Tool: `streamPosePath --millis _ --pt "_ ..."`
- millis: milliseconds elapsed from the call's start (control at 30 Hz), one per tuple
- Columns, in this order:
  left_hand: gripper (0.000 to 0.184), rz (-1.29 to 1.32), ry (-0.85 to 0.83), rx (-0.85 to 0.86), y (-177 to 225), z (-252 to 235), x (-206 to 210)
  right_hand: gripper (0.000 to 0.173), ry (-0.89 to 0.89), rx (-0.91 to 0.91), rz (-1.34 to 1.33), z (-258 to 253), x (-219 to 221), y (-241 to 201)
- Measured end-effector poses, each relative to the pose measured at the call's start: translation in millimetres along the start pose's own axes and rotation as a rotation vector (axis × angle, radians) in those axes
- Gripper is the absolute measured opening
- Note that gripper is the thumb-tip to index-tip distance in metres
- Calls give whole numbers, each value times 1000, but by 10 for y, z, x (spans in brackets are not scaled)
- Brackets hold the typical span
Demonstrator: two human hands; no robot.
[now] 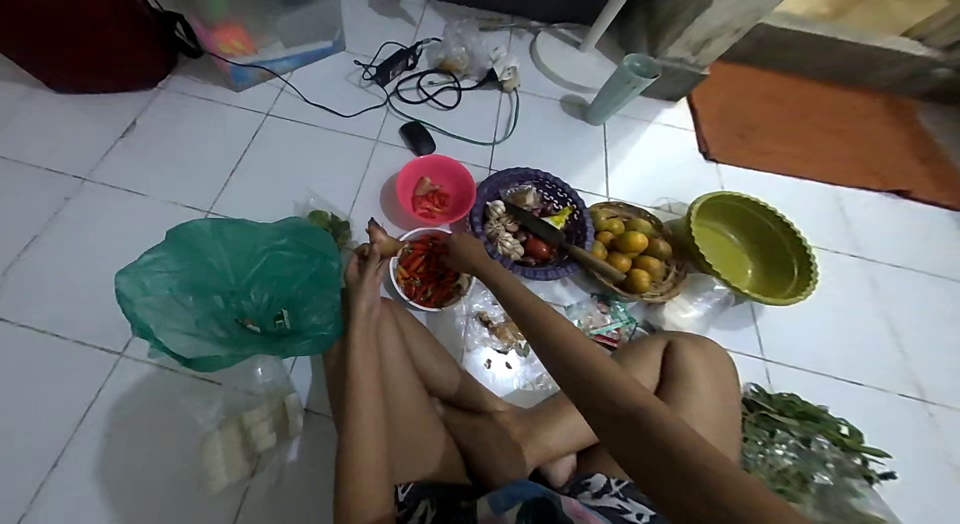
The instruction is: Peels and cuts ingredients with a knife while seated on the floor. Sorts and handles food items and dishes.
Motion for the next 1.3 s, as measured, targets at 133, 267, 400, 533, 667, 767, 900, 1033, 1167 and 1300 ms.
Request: streamPosePath --millis 133,267,400,533,667,767,900,1033,1167,1300 --pt "17 15 4 4 -17 -2 -4 35 -109 -95 109 117 41 -67" --pt "13 0 -6 9 -28 -6 19 38 -202 -125 216 233 74 -12" --pt "13 4 -5 18 -41 -22 8 32 5 -195 -79 179 78 217" --pt "16 2 3 11 -21 14 -14 19 251 -200 -794 206 31 316" --pt "13 -38 6 5 0 6 25 18 160 -115 -1155 232 -35 383" --pt "16 -84 -6 0 26 25 58 18 143 -142 -1215 226 -14 447" --pt "18 -139 -15 7 18 25 46 16 125 -130 -1260 300 9 444" --pt "27 -440 -154 38 -87 -34 -24 14 106 -138 -1289 361 40 502" --pt "34 -905 -321 85 -180 -41 71 12 100 -152 -1261 493 -2 559" --pt "42 -1188 -320 32 -179 71 231 20 128 -146 -1211 639 -24 688"
Point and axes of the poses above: each hand's wrist, its own z-axis away from the middle knuckle, its own x-axis out of the palm, y = z × x, the point moved 2 cm from there along -z, towards the middle knuckle, and after that the axes turned 3 degrees about -y, right-handed, at the moved point
